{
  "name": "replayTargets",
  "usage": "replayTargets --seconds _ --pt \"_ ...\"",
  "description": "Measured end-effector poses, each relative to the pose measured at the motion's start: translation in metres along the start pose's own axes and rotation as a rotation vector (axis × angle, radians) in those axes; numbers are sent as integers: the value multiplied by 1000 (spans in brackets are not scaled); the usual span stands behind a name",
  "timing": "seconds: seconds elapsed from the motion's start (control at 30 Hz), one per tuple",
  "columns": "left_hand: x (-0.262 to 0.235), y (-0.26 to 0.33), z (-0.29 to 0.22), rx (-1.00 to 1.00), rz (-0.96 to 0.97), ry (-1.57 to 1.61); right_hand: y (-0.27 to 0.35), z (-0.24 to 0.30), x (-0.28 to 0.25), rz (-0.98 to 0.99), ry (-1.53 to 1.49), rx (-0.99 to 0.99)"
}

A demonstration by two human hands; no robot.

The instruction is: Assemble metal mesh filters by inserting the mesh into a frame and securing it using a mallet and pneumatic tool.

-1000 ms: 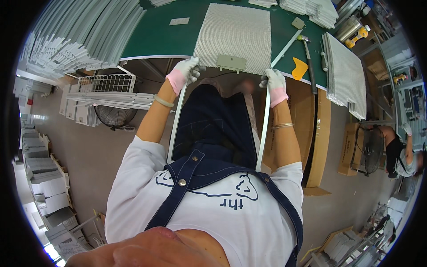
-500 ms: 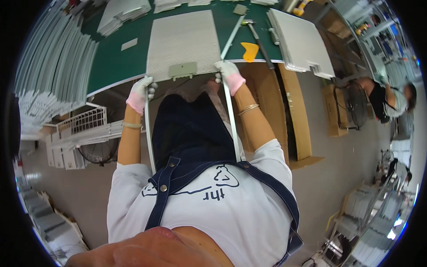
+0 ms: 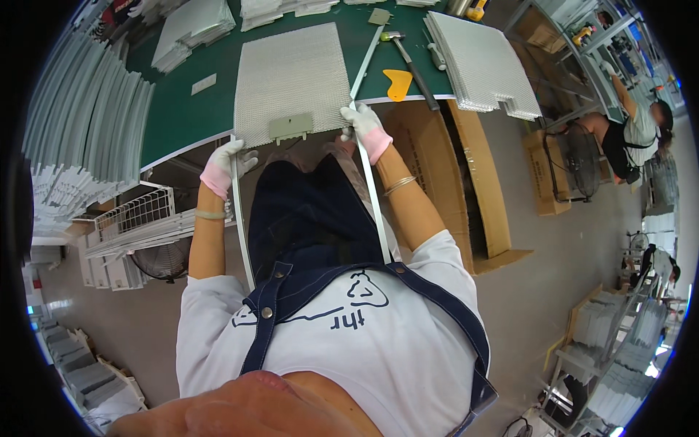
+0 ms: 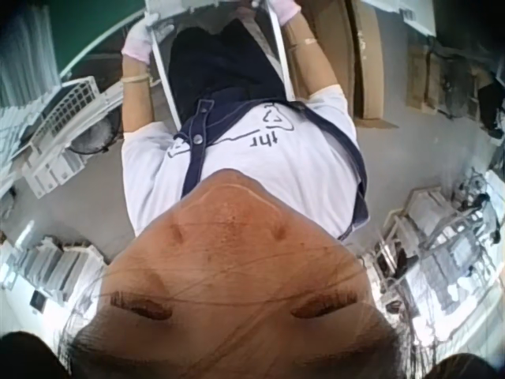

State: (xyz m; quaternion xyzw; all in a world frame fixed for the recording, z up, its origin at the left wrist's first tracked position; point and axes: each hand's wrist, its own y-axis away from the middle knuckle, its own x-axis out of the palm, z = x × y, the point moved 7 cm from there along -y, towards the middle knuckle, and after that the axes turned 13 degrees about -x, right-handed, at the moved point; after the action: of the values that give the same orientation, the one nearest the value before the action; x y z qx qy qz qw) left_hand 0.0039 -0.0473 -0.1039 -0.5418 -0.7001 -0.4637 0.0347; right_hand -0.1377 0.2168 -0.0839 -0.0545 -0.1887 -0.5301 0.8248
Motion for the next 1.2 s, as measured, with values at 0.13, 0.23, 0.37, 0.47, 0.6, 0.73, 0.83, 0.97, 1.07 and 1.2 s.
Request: replayTargets --seconds 0.13,0.23,0.37,0.47,0.6,0.73,0.83,0.97,1.07,1.2 --pt "17 13 -6 188 -111 -75 -4 1 -4 16 104 -24" --pt "5 12 -8 147 -229 -240 -1 2 -2 13 34 -39" --pt "12 14 9 -36 -97 -219 4 9 2 172 -195 -3" --pt "22 12 8 29 -94 -196 0 4 -14 133 -144 19" --pt "20 15 7 67 -138 -187 7 9 -5 35 10 5" --pt "27 17 10 115 -64 -27 9 13 5 8 -92 1" --pt "37 26 2 176 -142 -16 5 10 -4 102 -56 -1" --pt "31 22 6 81 -134 -178 15 13 -1 68 -54 32" --pt "20 5 3 128 -69 -65 12 16 4 68 28 -30" --pt "33 18 -4 189 -24 -147 -7 8 -14 124 28 -151"
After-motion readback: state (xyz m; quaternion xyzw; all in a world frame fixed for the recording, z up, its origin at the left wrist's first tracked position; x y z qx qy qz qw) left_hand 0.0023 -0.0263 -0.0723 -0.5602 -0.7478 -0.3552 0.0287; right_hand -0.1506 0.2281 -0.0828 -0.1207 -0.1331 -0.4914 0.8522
